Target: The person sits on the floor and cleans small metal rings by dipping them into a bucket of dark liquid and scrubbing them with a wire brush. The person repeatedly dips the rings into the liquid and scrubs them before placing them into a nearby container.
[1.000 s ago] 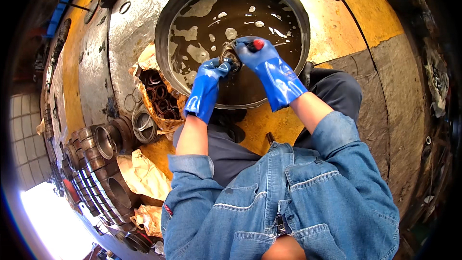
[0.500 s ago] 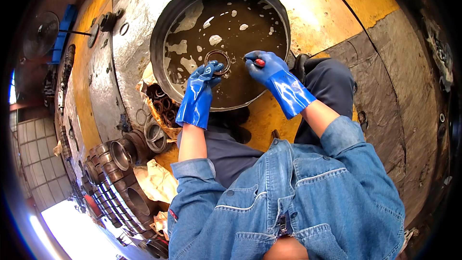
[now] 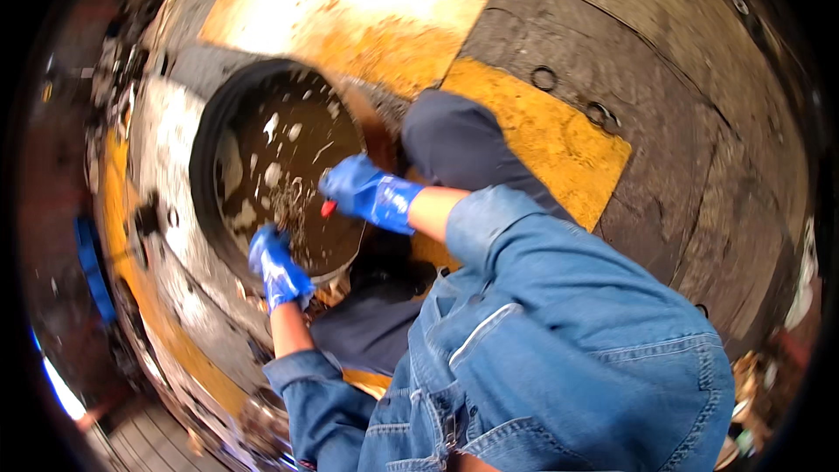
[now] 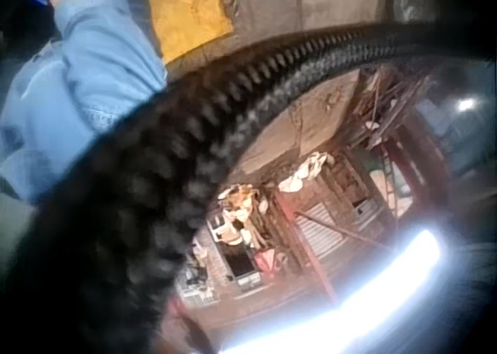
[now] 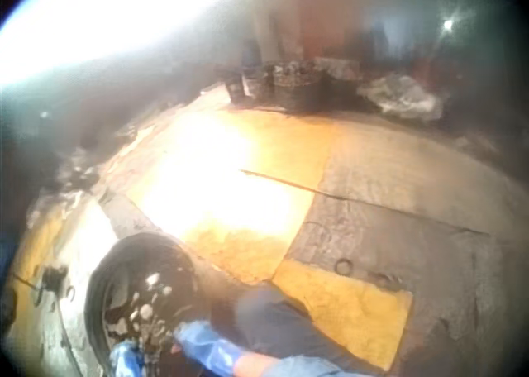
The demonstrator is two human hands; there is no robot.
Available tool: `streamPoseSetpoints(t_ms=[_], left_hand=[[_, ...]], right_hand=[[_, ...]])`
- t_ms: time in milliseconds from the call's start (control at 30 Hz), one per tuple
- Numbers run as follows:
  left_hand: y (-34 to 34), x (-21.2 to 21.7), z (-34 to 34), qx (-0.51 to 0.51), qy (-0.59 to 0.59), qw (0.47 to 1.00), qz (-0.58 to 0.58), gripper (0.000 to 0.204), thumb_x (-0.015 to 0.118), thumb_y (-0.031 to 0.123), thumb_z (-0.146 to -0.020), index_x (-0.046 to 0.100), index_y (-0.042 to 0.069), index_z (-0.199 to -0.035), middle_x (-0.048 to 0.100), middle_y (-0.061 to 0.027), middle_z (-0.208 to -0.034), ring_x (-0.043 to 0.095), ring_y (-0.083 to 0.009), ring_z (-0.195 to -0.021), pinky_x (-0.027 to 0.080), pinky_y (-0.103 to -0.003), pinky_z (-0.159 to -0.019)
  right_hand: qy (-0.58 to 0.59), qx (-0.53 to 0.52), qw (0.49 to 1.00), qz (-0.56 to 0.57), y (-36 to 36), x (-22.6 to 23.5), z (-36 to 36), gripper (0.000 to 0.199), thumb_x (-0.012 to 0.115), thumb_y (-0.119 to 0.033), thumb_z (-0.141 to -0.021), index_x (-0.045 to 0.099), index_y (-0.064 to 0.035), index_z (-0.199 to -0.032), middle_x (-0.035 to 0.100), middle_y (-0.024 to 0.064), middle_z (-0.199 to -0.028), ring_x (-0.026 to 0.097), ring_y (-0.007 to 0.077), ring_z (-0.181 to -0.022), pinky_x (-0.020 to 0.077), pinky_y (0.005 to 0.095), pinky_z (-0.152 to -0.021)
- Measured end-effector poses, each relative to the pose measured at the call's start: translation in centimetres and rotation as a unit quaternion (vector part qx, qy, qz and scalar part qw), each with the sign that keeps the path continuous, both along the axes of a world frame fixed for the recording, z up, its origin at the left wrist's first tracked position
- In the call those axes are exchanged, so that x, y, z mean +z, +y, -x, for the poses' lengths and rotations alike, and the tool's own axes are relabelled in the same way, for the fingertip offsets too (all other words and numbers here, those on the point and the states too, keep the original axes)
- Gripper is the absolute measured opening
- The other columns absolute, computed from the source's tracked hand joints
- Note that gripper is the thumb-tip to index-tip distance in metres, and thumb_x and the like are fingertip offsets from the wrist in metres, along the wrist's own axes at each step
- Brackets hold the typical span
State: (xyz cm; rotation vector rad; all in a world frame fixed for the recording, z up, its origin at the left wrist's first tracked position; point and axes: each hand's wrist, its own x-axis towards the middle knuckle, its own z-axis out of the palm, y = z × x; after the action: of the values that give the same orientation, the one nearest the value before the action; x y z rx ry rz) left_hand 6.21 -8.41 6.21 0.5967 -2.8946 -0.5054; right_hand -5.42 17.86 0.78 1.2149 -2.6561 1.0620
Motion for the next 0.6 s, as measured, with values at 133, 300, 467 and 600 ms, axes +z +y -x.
streamPoseSetpoints(t_ms=[133, 300, 467, 600], left_hand=[[-1.7, 4.4, 6.1, 0.0, 0.002, 0.997, -0.075, 0.029, 0.072, 0.024, -0.103, 0.078, -0.003, -0.112, 0.077, -0.0078, -0.088, 0.065, -0.0199, -0.076, 0.054, -0.038, -0.076], [17.2, 14.0, 17.3, -0.026, -0.037, 0.98, -0.194, 0.041, 0.074, 0.036, -0.102, 0.079, 0.001, -0.123, 0.077, -0.0032, -0.101, 0.064, -0.0139, -0.091, 0.051, -0.032, -0.086], [32.7, 15.2, 22.8, -0.26, -0.141, 0.915, -0.273, 0.04, 0.054, 0.023, -0.112, 0.072, -0.003, -0.136, 0.077, -0.0151, -0.131, 0.073, -0.0211, -0.119, 0.056, -0.033, -0.103], [34.8, 8.2, 23.6, -0.361, -0.061, 0.88, -0.304, 0.043, 0.059, 0.022, -0.109, 0.064, 0.001, -0.146, 0.073, -0.0166, -0.137, 0.07, -0.0243, -0.122, 0.055, -0.038, -0.105]], right_hand=[[-0.12, 0.065, 0.984, -0.112, -1.4, 1.2, 0.7, 0.016, 0.071, -0.016, -0.083, 0.077, -0.0103, -0.097, 0.081, 0.0097, -0.094, 0.08, 0.0318, -0.091, 0.0605, 0.049, -0.071], [-0.069, 0.014, 0.99, -0.12, -1.3, 0.4, 0.2, 0.014, 0.073, -0.016, -0.083, 0.081, -0.013, -0.094, 0.082, 0.0077, -0.095, 0.081, 0.0318, -0.087, 0.0586, 0.0458, -0.067], [0.002, -0.024, 0.999, -0.044, -2.3, -1.1, -0.4, 0.01, 0.071, -0.017, -0.083, 0.08, -0.012, -0.084, 0.079, 0.0088, -0.085, 0.076, 0.0312, -0.073, 0.054, 0.0455, -0.061], [0.05, 0.002, 0.997, -0.064, -2.5, -1.4, -2.1, 0.011, 0.071, -0.018, -0.083, 0.079, -0.0118, -0.08, 0.077, 0.0089, -0.078, 0.076, 0.031, -0.071, 0.0534, 0.0462, -0.059]])
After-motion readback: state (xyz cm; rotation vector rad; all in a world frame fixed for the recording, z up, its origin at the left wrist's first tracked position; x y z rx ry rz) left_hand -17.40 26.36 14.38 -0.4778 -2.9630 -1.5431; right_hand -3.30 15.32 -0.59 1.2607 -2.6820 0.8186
